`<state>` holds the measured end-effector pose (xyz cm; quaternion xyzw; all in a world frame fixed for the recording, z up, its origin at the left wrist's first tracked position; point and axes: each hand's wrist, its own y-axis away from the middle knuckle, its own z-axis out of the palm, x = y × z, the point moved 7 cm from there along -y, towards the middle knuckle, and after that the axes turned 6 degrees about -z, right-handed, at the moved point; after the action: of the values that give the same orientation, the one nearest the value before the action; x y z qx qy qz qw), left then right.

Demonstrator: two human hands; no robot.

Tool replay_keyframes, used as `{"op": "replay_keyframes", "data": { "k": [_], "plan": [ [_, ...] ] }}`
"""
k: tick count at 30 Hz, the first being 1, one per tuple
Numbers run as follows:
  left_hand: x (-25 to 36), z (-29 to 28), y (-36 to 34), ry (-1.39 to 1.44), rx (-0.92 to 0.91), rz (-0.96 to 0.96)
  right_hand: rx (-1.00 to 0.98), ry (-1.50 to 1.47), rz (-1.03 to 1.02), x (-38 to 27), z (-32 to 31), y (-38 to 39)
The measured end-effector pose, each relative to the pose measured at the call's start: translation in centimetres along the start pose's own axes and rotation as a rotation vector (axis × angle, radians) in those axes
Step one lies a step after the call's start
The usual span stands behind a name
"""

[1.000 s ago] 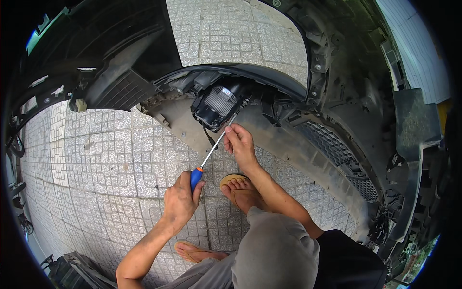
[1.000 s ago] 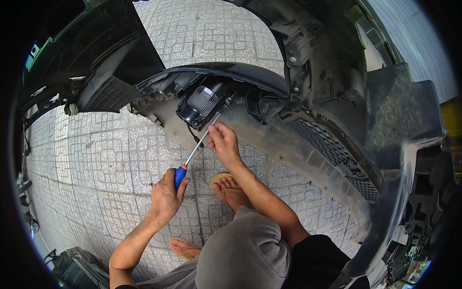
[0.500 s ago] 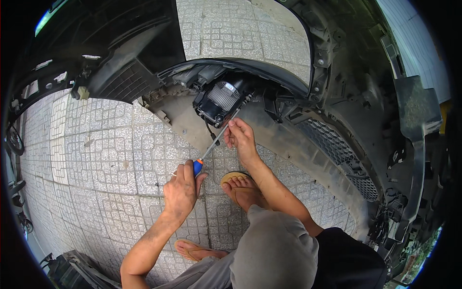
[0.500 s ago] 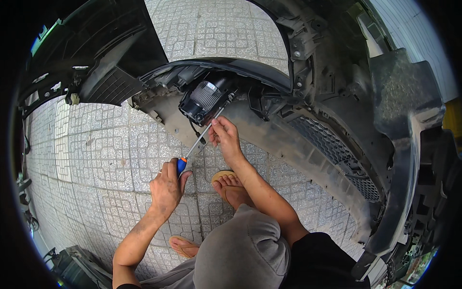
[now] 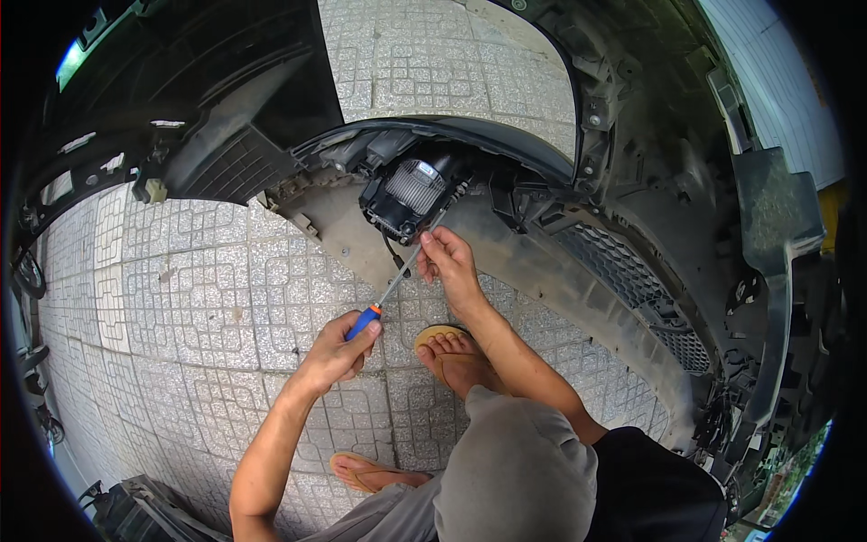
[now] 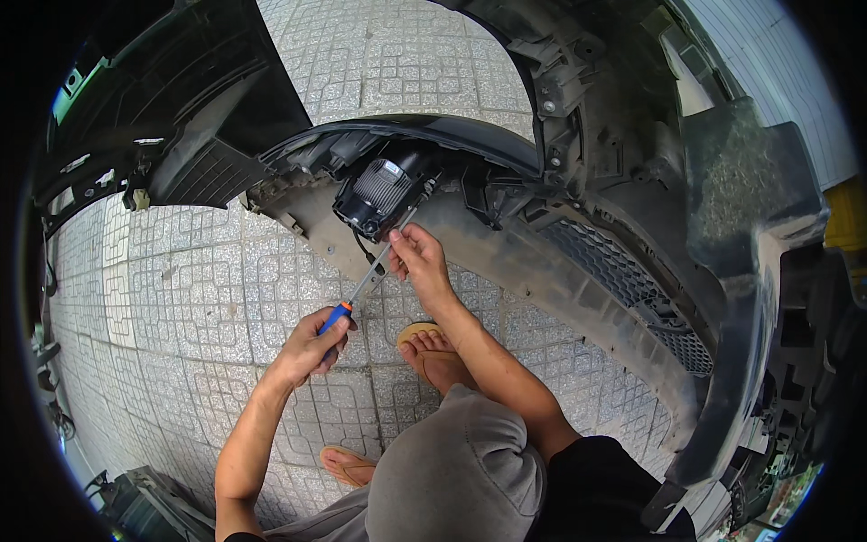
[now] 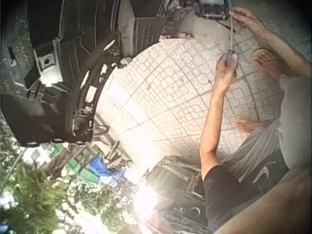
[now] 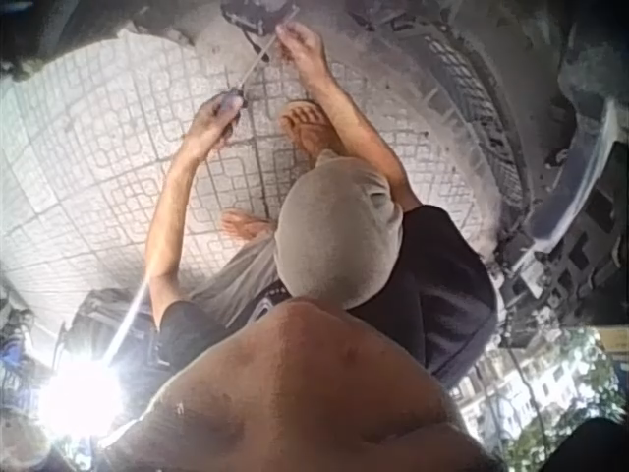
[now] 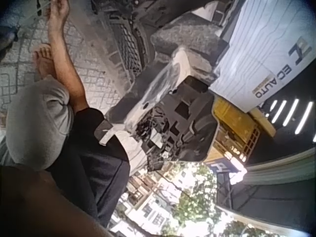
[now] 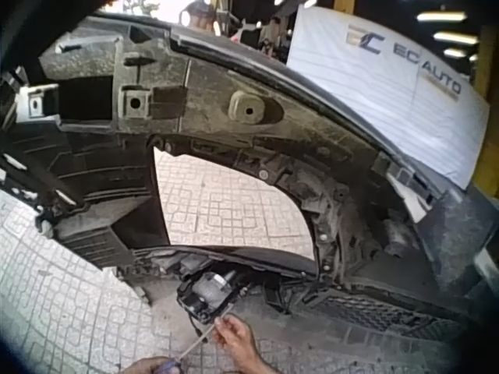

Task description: Removing or installing components on a car bumper using a screwdriver.

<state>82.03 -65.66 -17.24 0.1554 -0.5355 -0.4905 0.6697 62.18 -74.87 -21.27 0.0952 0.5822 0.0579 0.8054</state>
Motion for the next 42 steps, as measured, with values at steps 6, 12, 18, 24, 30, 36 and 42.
{"op": "replay_keyframes", "data": {
  "k": [6,12,18,24,30,36,42],
  "plan": [
    [2.6,1.0,0.8,-0.785,0.486,0.395,0.005,0.064,-0.018,0.3,-0.9,-0.2],
    [0.1,-0.3,-0.8,-0.015,-0.001,-0.064,-0.022,-0.013,-0.009,0.8,-0.6,-0.2],
    [1.1,-0.5,-0.2,-0.205,0.04,0.014,-0.035,-0.152,0.025,-0.4,-0.8,-0.9],
    [-5.3,-5.2,0.3,-0.87,0.295,0.165,-0.077,-0.185,0.084,-0.1,-0.1,-2.2],
    [-9.5,-5.5,-2.3,-1.099,0.447,0.171,-0.124,-0.175,0.136,1.2,-0.2,-2.7],
    [-4.4,-1.8,-1.9,-1.256,0.721,0.594,-0.076,-0.508,0.109,-1.2,3.8,-2.4],
    [9.2,-1.5,-5.4,-0.111,0.577,0.557,-0.059,-0.51,0.157,-1.5,3.9,-2.8]
  ]
}}
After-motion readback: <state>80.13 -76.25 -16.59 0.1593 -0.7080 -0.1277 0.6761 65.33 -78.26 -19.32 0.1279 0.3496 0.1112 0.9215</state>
